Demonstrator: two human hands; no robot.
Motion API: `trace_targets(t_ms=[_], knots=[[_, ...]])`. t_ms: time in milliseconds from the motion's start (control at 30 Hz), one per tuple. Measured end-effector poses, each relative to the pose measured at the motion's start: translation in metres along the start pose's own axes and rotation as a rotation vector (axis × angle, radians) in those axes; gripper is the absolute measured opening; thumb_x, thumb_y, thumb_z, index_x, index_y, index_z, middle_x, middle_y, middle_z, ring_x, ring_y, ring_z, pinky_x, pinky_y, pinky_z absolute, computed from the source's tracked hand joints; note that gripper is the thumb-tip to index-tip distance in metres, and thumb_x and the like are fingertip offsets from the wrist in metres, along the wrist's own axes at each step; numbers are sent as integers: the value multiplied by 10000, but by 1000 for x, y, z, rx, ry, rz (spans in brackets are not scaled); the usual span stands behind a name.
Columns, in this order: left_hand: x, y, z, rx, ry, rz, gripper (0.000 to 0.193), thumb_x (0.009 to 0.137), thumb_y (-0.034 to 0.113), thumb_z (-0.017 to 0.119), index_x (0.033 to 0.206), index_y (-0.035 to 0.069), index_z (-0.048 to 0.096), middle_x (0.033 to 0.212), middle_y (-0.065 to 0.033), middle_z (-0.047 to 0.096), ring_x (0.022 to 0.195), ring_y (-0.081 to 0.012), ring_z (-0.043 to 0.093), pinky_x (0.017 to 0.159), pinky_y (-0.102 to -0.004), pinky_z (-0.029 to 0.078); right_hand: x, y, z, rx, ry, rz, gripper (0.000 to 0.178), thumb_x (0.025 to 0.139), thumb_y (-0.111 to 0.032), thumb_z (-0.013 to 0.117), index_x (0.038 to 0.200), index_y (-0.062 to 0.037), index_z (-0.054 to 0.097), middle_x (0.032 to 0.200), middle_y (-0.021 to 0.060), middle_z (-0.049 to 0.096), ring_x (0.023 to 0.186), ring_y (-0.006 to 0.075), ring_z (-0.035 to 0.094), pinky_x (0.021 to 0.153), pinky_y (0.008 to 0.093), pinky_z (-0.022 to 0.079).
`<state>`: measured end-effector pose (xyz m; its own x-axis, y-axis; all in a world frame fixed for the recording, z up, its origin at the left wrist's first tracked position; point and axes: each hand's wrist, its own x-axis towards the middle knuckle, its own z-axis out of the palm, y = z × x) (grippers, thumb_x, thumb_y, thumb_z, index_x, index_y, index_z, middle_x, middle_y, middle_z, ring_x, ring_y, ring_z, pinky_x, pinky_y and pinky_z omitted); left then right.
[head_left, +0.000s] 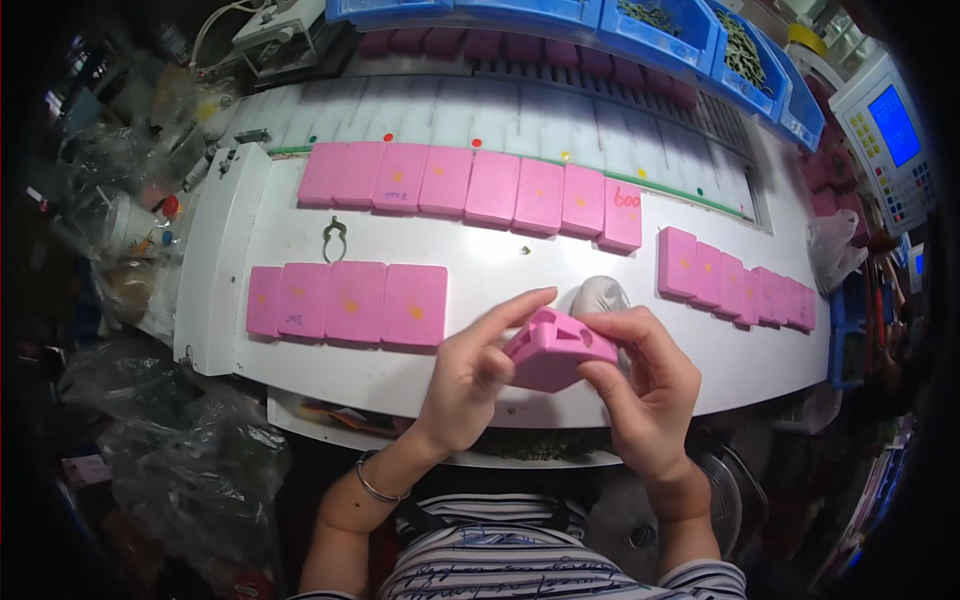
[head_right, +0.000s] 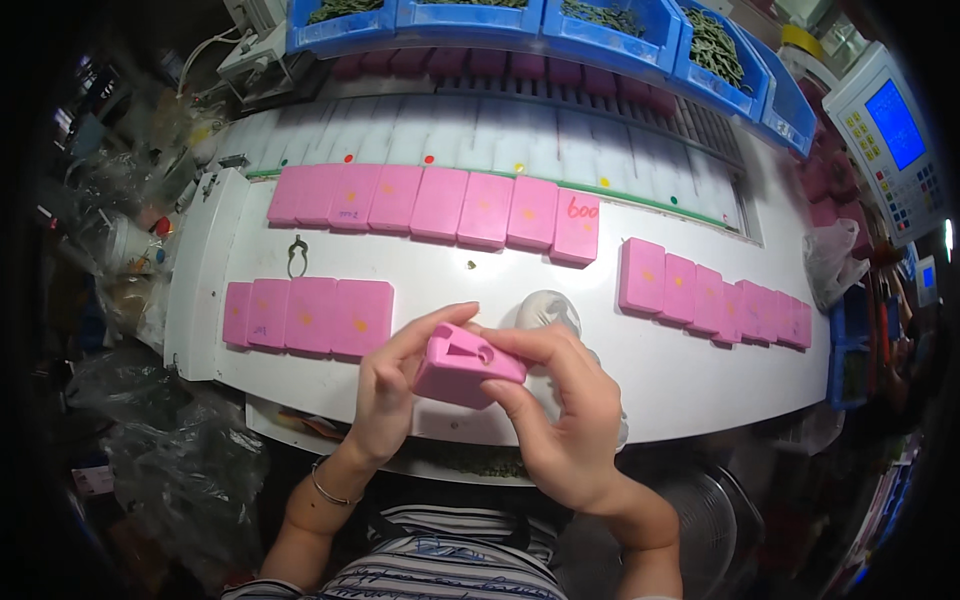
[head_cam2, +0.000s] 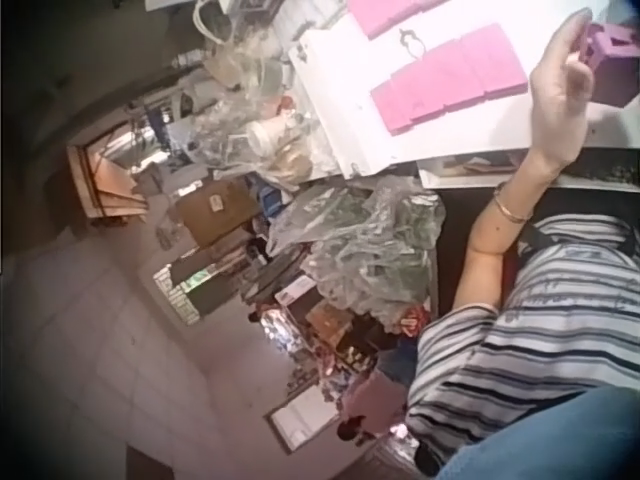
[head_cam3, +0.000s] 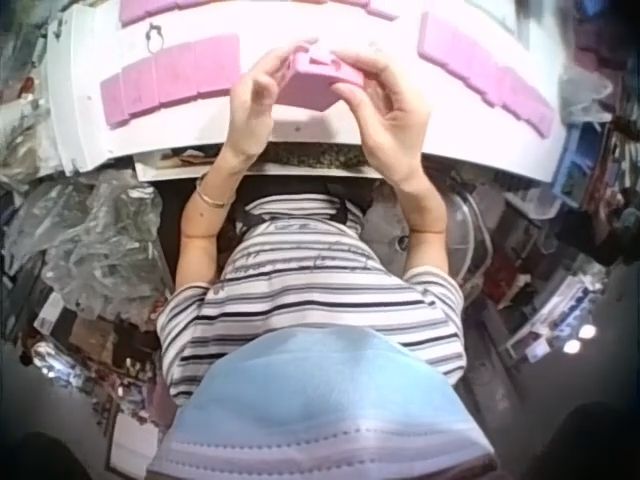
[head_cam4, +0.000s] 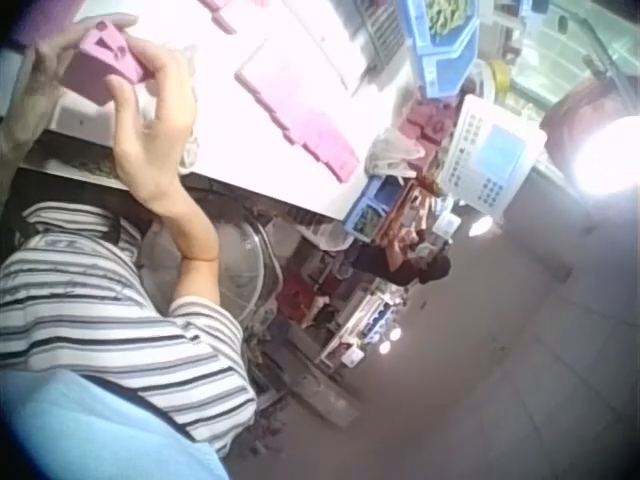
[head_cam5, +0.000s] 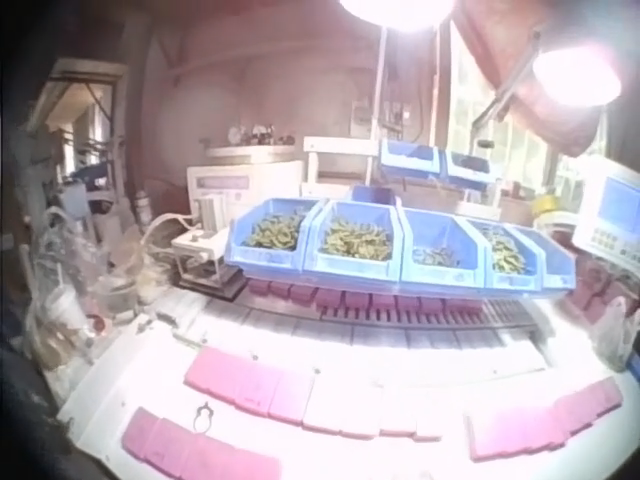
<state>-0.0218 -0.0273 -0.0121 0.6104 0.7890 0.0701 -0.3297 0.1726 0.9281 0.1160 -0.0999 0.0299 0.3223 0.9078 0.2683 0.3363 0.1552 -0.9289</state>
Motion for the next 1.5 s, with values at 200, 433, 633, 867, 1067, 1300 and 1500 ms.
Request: trace_targets(t_ms=[200, 433, 633, 867, 1067, 1300, 1500], knots=[[6, 15, -20, 236, -65, 232, 372, 807, 98, 652, 1131, -32, 523, 1006, -91, 553, 943, -171, 565, 865, -281, 455, 6, 3, 7, -1, -56, -31, 256, 725, 20, 647, 974, 27, 590, 777, 100, 566, 713, 178, 551, 663, 258, 432], [11, 35, -46, 90, -75, 30, 453, 916, 393, 455, 1091, -20, 525, 919, -79, 579, 820, -128, 566, 732, -250, 473, 15, -1, 40, 429, -29, 172, 341, 754, 33, 634, 1078, 60, 532, 984, 117, 568, 912, 163, 552, 823, 257, 422], [47, 90, -100, 2, 256, -279, 463, 949, 394, 347, 1069, -14, 531, 876, -106, 608, 772, -168, 601, 688, -284, 491, 35, 30, 77, -375, -271, -213, 781, 669, -218, 750, 1318, -20, 364, 1308, 217, 350, 1180, 368, 361, 985, 423, 296], [167, 126, -237, 1202, 684, -18, 307, 660, 266, 711, 783, -5, 635, 792, -158, 643, 753, -245, 638, 686, -336, 499, 32, 36, 88, -434, -472, -251, 889, 616, -266, 773, 1335, -18, 314, 1325, 243, 316, 1193, 402, 350, 976, 448, 302], [207, 105, -269, 1555, 852, -21, 412, 578, 287, 778, 810, -20, 633, 843, -220, 637, 823, -348, 625, 754, -388, 500, 31, 37, 86, -447, -484, -235, 894, 605, -202, 773, 1340, -16, 300, 1314, 240, 325, 1191, 387, 360, 973, 448, 305], [207, 100, -259, 1798, 690, 105, 405, 736, 338, 671, 893, -31, 613, 1018, -259, 552, 1017, -390, 489, 911, -409, 386, 37, 41, 87, -115, -312, -164, 859, 601, -31, 715, 1342, 16, 284, 1202, 219, 404, 1096, 358, 438, 925, 399, 386], [91, 79, -85, 991, -131, -219, 366, 921, 298, 475, 1068, -24, 566, 856, -83, 593, 822, -111, 569, 709, -264, 457, 43, 42, 71, -6, -88, -354, 901, 590, -40, 713, 1355, 47, 246, 1181, 214, 430, 1087, 322, 451, 914, 380, 393]])
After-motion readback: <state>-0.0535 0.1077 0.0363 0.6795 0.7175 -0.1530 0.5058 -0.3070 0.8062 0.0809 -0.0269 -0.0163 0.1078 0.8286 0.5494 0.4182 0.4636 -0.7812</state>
